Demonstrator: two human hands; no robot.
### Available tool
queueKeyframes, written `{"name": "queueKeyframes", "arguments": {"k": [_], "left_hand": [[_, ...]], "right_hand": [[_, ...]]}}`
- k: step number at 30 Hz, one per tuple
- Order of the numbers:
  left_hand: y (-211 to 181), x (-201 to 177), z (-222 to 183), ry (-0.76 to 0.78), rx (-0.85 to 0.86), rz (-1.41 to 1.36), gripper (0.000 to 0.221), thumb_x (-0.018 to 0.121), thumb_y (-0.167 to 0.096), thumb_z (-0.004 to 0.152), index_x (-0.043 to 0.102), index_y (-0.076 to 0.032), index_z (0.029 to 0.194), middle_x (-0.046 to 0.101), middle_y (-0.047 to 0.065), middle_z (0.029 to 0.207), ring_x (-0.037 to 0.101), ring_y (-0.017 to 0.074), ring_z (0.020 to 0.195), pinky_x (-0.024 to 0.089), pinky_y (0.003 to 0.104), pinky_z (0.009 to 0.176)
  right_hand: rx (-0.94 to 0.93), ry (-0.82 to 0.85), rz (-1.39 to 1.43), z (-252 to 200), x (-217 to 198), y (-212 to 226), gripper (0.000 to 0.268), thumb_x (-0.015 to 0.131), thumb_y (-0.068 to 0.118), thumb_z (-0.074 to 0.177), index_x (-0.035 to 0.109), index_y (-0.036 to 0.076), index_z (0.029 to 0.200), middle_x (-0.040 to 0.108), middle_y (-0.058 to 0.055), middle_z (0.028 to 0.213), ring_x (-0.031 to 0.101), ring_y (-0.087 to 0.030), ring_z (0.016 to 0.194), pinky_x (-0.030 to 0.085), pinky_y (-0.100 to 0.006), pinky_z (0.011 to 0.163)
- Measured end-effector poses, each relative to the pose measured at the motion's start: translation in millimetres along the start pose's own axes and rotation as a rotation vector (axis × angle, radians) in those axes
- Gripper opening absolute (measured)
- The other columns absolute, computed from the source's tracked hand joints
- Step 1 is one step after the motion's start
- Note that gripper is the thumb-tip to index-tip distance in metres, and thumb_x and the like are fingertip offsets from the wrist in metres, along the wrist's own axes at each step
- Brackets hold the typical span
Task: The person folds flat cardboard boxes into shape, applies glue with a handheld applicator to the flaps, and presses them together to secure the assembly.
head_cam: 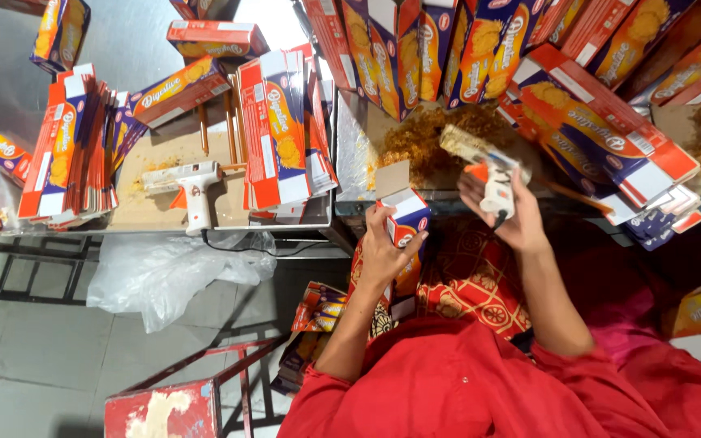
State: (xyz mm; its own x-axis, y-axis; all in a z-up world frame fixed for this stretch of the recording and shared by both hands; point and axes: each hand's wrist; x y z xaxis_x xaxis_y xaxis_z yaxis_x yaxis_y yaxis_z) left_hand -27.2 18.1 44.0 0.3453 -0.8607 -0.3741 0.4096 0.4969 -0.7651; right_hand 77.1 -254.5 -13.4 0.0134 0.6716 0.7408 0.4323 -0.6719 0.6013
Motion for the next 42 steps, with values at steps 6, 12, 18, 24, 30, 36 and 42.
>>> {"name": "queueKeyframes", "arguments": {"k": [6,12,18,24,30,36,42], "left_hand": [[3.8,0.0,-0.7,-0.019,-0.004,0.026,0.076,0.089,-0.026,0.082,0.036,-0.012,0.135,0.052,0.022,0.122,0.066,0.0446,0.101,0.056,0.049,0.083],[6.6,5.3,6.0,-0.025,-0.011,0.054,0.077,0.089,-0.026,0.08,0.037,-0.011,0.134,0.051,0.022,0.122,0.063,0.0448,0.105,0.054,0.05,0.085],[3.2,18.5,6.1,0.012,-0.054,0.053,0.076,0.088,-0.031,0.08,0.039,-0.013,0.136,0.052,0.022,0.125,0.064,0.0443,0.105,0.056,0.049,0.085],[-5.1,27.2,9.3,0.079,-0.065,0.052,0.074,0.086,-0.034,0.082,0.041,-0.013,0.136,0.053,0.021,0.124,0.065,0.042,0.104,0.057,0.047,0.082],[-11.5,30.8,9.8,0.122,-0.076,0.077,0.068,0.087,-0.034,0.081,0.048,-0.012,0.133,0.054,0.021,0.12,0.065,0.0414,0.103,0.056,0.047,0.082],[-13.5,30.9,7.1,0.108,-0.032,0.059,0.071,0.086,-0.033,0.081,0.045,-0.011,0.134,0.052,0.022,0.123,0.064,0.0425,0.106,0.056,0.047,0.084],[-11.2,31.0,7.5,0.098,-0.029,0.059,0.072,0.087,-0.033,0.08,0.045,-0.012,0.134,0.053,0.024,0.126,0.065,0.0433,0.108,0.057,0.047,0.087]], "right_hand": [[-0.018,-0.018,0.318,24.5,39.4,-5.7,0.044,0.055,0.037,0.106,0.059,0.001,0.13,0.069,-0.017,0.123,0.066,-0.035,0.122,0.056,-0.044,0.102],[-0.517,-0.025,-0.663,-38.3,72.3,-20.3,0.039,0.064,0.02,0.1,0.057,-0.003,0.13,0.065,-0.018,0.124,0.066,-0.029,0.118,0.058,-0.044,0.099],[-0.488,-0.104,-0.663,-100.3,85.9,-7.2,0.044,0.056,0.032,0.112,0.06,-0.007,0.131,0.07,-0.018,0.121,0.069,-0.027,0.115,0.06,-0.042,0.093],[-0.505,0.032,-0.731,-122.9,83.5,-25.1,0.056,0.061,0.033,0.101,0.051,-0.004,0.141,0.069,-0.016,0.113,0.071,-0.028,0.106,0.064,-0.042,0.083],[-0.392,0.025,-0.746,-118.7,86.9,-35.3,0.05,0.062,0.026,0.101,0.052,-0.006,0.138,0.067,-0.016,0.115,0.07,-0.027,0.107,0.062,-0.04,0.087],[-0.372,-0.098,-0.775,-118.2,85.4,-30.9,0.041,0.059,0.028,0.103,0.061,-0.004,0.129,0.071,-0.013,0.106,0.072,-0.024,0.099,0.061,-0.036,0.079],[-0.411,-0.052,-0.801,-123.6,87.0,-27.1,0.039,0.062,0.026,0.104,0.059,-0.005,0.127,0.068,-0.012,0.099,0.068,-0.021,0.089,0.058,-0.035,0.08]]}}
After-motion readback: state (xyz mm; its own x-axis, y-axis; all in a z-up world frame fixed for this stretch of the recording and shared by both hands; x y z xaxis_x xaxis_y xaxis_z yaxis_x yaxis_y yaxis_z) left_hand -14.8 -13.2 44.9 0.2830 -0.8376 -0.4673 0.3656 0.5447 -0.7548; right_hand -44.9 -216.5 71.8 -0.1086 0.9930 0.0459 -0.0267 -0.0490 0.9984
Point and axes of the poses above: each hand's wrist, its own z-axis towards the middle knuckle, its own x-axis out of the palm, y = z × x
